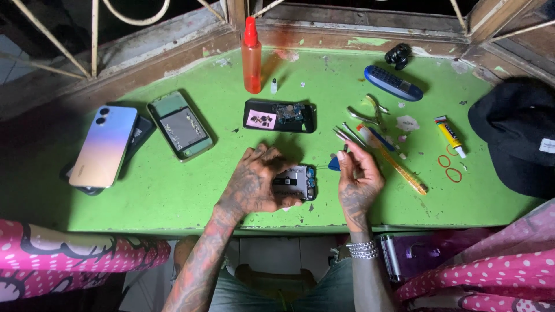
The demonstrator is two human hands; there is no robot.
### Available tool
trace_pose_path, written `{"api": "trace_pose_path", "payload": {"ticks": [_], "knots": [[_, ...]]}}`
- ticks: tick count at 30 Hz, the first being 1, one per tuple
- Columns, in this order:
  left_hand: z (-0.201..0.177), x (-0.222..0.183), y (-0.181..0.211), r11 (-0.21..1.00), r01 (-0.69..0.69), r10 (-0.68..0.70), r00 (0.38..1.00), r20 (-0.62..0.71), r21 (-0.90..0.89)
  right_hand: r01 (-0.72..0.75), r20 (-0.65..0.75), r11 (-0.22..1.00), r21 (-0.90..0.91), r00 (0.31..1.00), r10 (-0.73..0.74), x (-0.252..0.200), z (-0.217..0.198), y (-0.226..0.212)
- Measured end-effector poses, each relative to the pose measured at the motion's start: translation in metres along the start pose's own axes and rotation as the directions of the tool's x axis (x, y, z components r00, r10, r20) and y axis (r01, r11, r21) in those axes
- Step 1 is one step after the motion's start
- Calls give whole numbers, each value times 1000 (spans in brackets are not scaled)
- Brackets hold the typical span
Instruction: Cleaning a small internal metal component of a disassembled smartphone using a brush and a small plastic tool.
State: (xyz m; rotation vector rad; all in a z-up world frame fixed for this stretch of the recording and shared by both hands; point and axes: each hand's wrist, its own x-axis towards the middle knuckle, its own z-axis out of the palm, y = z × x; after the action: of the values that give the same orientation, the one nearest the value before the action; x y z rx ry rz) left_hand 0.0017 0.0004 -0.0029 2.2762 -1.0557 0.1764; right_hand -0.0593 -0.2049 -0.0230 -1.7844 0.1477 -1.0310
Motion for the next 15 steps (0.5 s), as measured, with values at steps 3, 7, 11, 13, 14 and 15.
{"api": "trace_pose_path", "payload": {"ticks": [3,7,11,13,14,15], "knots": [[-1,2,2,1000,-11,11,1000,8,21,64,71,978,-198,996,-51,5,-7,9],[2,2,-1,999,-9,8,1000,27,38,1,74,937,-350,997,26,15,-24,30],[-3,3,4,999,3,-5,998,67,39,143,159,819,-556,985,-64,22,-39,61],[0,4,1,999,-6,2,997,73,54,195,203,783,-591,975,-90,23,-42,66],[0,5,0,998,-7,1,996,89,67,211,223,764,-610,971,-90,23,-43,66],[1,7,-1,997,-11,3,994,105,82,228,242,744,-628,966,-91,22,-44,66]]}}
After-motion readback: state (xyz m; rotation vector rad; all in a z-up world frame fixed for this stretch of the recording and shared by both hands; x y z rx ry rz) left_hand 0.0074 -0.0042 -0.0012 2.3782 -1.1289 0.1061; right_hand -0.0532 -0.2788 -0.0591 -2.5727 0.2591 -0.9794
